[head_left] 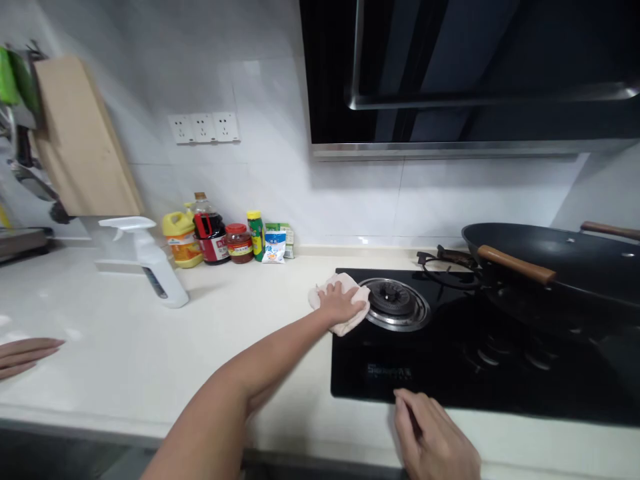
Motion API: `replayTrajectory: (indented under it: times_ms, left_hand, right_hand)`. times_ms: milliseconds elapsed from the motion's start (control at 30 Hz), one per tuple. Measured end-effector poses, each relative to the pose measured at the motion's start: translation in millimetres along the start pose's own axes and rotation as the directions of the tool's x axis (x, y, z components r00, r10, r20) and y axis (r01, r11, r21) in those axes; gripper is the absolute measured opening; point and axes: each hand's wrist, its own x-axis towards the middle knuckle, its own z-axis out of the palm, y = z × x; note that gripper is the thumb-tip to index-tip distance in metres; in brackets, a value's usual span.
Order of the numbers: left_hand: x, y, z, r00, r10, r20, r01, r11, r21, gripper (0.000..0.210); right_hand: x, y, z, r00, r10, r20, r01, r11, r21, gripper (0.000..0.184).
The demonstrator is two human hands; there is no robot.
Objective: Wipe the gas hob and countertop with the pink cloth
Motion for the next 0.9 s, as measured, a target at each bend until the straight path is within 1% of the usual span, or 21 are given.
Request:
replayTrajectory:
  times_ms: [67, 167, 300, 367, 433, 533, 600, 667, 767, 833, 900]
  left_hand:
    - [-29.9, 7.2, 1.4, 1.000, 0.022, 0.006, -0.022, 1.000, 0.003, 0.076]
    - [-75.0, 20.1, 1.7, 0.996, 0.079, 0.031, -0.079, 0.997, 0.007, 0.073]
    - [-130.8, 34.8, 1.3, 0.984, 0.163, 0.068, -0.164, 0.987, -0.002, 0.072]
    - [-155.8, 36.7, 3.0, 0.973, 0.223, 0.055, -0.223, 0.975, -0.004, 0.071]
    - [-178.0, 32.9, 5.7, 0.954, 0.299, 0.013, -0.299, 0.954, 0.005, 0.068]
    - [-203.6, 15.7, 7.6, 0.929, 0.368, -0.034, -0.367, 0.930, 0.016, 0.065]
    - [-215.5, -2.4, 4.7, 0.938, 0.345, -0.030, -0.344, 0.939, 0.008, 0.065]
    - [-225.4, -24.2, -1.4, 0.961, 0.278, 0.000, -0.278, 0.961, 0.003, 0.068]
    - [-241.7, -61.0, -12.3, 0.988, 0.145, 0.044, -0.146, 0.989, 0.032, 0.072]
    - [-255.0, -87.3, -18.1, 0.998, 0.050, 0.037, -0.052, 0.996, 0.065, 0.074]
    - [-268.8, -115.0, -22.6, 0.998, -0.056, 0.010, 0.055, 0.995, 0.089, 0.079]
  right_hand:
    - [-1.1, 1.1, 0.7, 1.000, 0.005, 0.029, -0.005, 1.000, -0.017, 0.029]
    - [-0.5, -0.4, -0.1, 0.996, 0.052, 0.078, -0.050, 0.998, -0.022, 0.030]
    - [-0.8, -2.0, -0.7, 0.994, 0.068, 0.084, -0.066, 0.998, -0.020, 0.032]
    - [-2.8, -0.2, -0.5, 0.994, 0.060, 0.094, -0.059, 0.998, -0.020, 0.032]
    - [-5.5, 3.5, -0.5, 0.991, 0.051, 0.121, -0.051, 0.999, -0.006, 0.033]
    - [-9.4, 10.5, -1.2, 0.986, 0.046, 0.159, -0.053, 0.998, 0.038, 0.034]
    - [-11.3, 14.5, -1.7, 0.983, 0.062, 0.172, -0.075, 0.995, 0.070, 0.033]
    - [-12.7, 16.9, -2.0, 0.979, 0.087, 0.183, -0.105, 0.990, 0.090, 0.031]
    - [-14.3, 17.9, -2.3, 0.976, 0.105, 0.193, -0.126, 0.987, 0.101, 0.030]
    - [-15.2, 17.6, -2.7, 0.979, 0.095, 0.181, -0.117, 0.987, 0.114, 0.032]
    - [-15.8, 18.1, -3.6, 0.981, 0.080, 0.175, -0.104, 0.986, 0.129, 0.035]
